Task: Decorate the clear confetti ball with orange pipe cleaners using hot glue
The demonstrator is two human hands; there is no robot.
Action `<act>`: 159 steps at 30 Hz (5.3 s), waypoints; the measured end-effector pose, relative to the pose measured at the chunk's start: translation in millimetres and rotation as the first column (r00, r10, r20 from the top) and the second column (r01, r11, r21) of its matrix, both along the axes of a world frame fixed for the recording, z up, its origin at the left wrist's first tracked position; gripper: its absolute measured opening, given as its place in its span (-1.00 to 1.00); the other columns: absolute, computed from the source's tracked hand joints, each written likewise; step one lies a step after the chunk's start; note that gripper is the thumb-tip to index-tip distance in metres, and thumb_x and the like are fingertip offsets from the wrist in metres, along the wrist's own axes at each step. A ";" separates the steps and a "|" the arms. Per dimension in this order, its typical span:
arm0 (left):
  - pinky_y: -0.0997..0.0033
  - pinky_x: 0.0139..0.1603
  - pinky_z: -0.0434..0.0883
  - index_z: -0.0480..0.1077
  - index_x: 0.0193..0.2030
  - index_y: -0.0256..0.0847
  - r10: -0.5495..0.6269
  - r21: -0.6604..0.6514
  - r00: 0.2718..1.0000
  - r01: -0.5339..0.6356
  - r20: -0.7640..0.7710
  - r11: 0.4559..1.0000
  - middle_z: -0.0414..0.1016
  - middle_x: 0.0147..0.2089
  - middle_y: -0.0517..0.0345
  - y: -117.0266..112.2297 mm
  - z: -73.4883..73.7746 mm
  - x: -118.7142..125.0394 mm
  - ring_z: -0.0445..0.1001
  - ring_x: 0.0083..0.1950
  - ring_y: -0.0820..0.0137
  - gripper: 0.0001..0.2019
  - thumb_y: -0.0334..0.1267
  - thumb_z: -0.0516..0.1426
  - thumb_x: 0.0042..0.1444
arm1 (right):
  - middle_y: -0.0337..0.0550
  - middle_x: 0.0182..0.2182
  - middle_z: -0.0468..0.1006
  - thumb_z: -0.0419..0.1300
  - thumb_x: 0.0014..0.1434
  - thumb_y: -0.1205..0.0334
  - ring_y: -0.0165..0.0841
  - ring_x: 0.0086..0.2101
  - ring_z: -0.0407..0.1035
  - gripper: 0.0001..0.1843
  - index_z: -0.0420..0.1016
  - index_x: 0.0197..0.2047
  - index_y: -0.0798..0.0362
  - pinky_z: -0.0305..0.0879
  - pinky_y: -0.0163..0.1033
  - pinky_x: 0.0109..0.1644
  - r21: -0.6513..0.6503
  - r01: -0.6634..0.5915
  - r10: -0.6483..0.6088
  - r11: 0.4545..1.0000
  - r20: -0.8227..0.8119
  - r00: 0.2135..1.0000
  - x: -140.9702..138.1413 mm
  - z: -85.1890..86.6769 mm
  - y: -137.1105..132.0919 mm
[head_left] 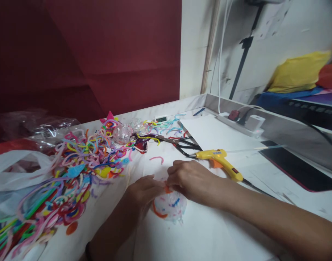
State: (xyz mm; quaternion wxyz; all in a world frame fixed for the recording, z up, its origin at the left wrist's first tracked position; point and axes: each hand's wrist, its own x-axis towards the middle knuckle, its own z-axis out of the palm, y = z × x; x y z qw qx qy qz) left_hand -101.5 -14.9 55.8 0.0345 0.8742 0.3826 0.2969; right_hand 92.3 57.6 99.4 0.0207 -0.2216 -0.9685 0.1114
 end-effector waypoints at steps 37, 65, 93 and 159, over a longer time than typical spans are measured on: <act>0.33 -0.10 0.47 0.37 0.02 -0.20 -0.107 0.045 0.994 0.107 -0.004 0.993 0.55 -0.07 -0.03 0.1 3.6 -1.2 0.51 -0.06 0.31 -0.78 -0.41 0.00 0.30 | -0.16 -0.44 0.56 0.20 0.15 0.42 -0.32 -0.31 0.39 -0.83 0.61 -0.38 0.04 -0.04 -0.27 -0.42 -0.031 0.103 -0.104 0.994 -0.030 0.994 -1.6 -1.3 -4.1; 0.33 -0.01 0.49 0.47 -0.02 -0.15 -0.047 -0.138 0.984 0.071 0.170 0.988 0.57 -0.01 0.00 -1.1 -3.7 -7.5 0.53 0.02 0.35 -0.74 -0.45 0.06 0.24 | -0.16 -0.48 0.55 0.14 -0.01 0.61 -0.43 -0.47 0.35 -0.75 0.49 -0.55 0.11 0.08 -0.36 -0.39 -0.179 0.194 -0.241 0.965 -0.296 0.924 7.7 -25.9 -14.4; 0.32 0.00 0.46 0.47 -0.07 -0.11 0.065 -0.212 0.979 -0.024 0.191 0.977 0.49 0.00 0.03 -14.5 -12.8 8.0 0.49 0.01 0.32 -0.78 -0.40 0.06 0.23 | -0.11 -0.35 0.60 0.16 0.17 0.46 -0.39 -0.36 0.46 -0.80 0.60 -0.35 0.10 0.28 -0.35 -0.30 -0.345 -0.085 -0.103 0.935 -0.494 0.863 26.4 -35.2 -1.8; 0.27 0.04 0.45 0.40 0.00 -0.20 -0.014 -0.053 0.979 0.025 0.204 0.998 0.47 -0.02 -0.02 -2.0 -31.6 2.9 0.43 0.04 0.31 -0.75 -0.49 0.05 0.23 | -0.07 -0.27 0.60 0.12 0.18 0.47 -0.33 -0.29 0.48 -0.79 0.59 -0.28 0.11 0.35 -0.30 -0.22 -0.335 -0.025 -0.149 0.942 -0.483 0.863 21.0 -37.5 -6.5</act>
